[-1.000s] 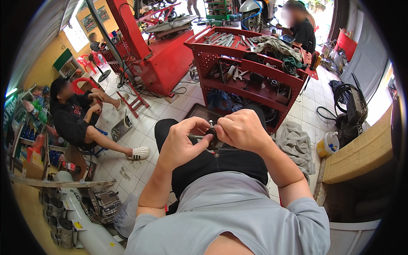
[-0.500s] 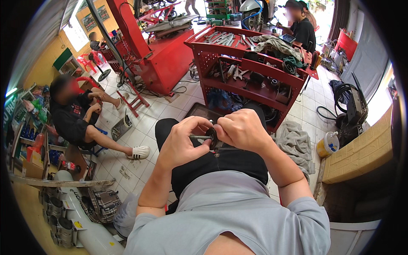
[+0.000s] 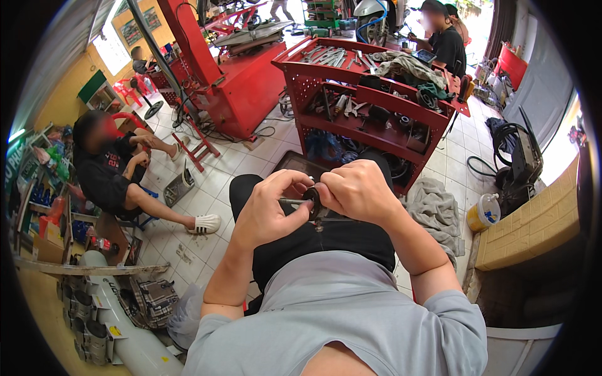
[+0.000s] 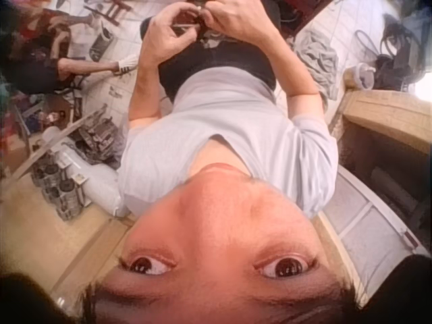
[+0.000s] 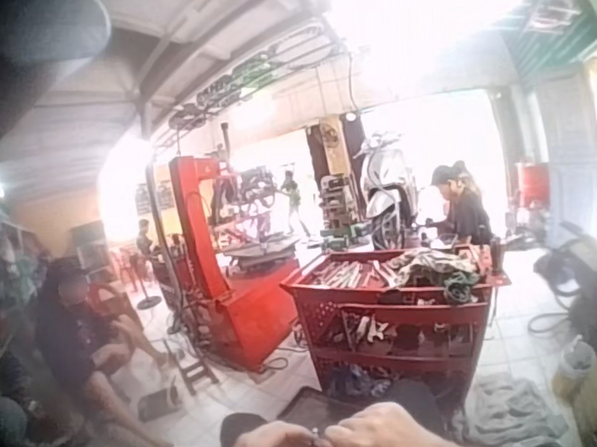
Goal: The person sits in a workshop and assembles a small mechanical component, likely a brake caliper, by hand. They insert a metal pin into the assembly and rotate the part to inspect the fit and alignment of the internal components.
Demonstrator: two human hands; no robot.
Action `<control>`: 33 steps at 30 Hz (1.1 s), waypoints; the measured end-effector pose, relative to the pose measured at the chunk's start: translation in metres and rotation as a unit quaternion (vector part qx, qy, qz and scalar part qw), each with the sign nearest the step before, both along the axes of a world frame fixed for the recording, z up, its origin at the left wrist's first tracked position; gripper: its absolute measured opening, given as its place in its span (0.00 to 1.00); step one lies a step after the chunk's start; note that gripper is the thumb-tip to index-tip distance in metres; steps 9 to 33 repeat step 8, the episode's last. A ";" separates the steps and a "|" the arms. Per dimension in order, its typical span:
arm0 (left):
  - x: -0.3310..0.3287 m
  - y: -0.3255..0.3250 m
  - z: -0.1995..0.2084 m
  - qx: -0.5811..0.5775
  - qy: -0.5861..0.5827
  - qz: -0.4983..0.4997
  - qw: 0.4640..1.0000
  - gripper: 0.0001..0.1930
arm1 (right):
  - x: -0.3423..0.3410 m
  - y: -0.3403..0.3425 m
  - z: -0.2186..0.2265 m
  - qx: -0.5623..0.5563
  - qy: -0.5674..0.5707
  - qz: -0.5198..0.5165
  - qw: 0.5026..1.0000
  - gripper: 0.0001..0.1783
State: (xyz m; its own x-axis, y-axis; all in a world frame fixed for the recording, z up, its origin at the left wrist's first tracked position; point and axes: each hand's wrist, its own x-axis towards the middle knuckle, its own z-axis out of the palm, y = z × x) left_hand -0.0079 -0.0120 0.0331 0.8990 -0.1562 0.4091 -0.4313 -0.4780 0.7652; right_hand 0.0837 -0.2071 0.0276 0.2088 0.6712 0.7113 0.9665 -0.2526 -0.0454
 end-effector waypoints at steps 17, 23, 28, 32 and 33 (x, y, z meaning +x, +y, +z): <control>0.001 0.000 0.000 0.028 -0.017 0.011 0.999 0.16 | 0.001 0.001 -0.002 0.004 -0.001 0.004 1.000 0.17; 0.001 0.000 0.000 0.028 -0.017 0.011 0.999 0.16 | 0.001 0.001 -0.002 0.004 -0.001 0.004 1.000 0.17; 0.001 0.000 0.000 0.028 -0.017 0.011 0.999 0.16 | 0.001 0.001 -0.002 0.004 -0.001 0.004 1.000 0.17; 0.001 0.000 0.000 0.028 -0.017 0.011 0.999 0.16 | 0.001 0.001 -0.002 0.004 -0.001 0.004 1.000 0.17; 0.001 0.000 0.000 0.028 -0.017 0.011 0.999 0.16 | 0.001 0.001 -0.002 0.004 -0.001 0.004 1.000 0.17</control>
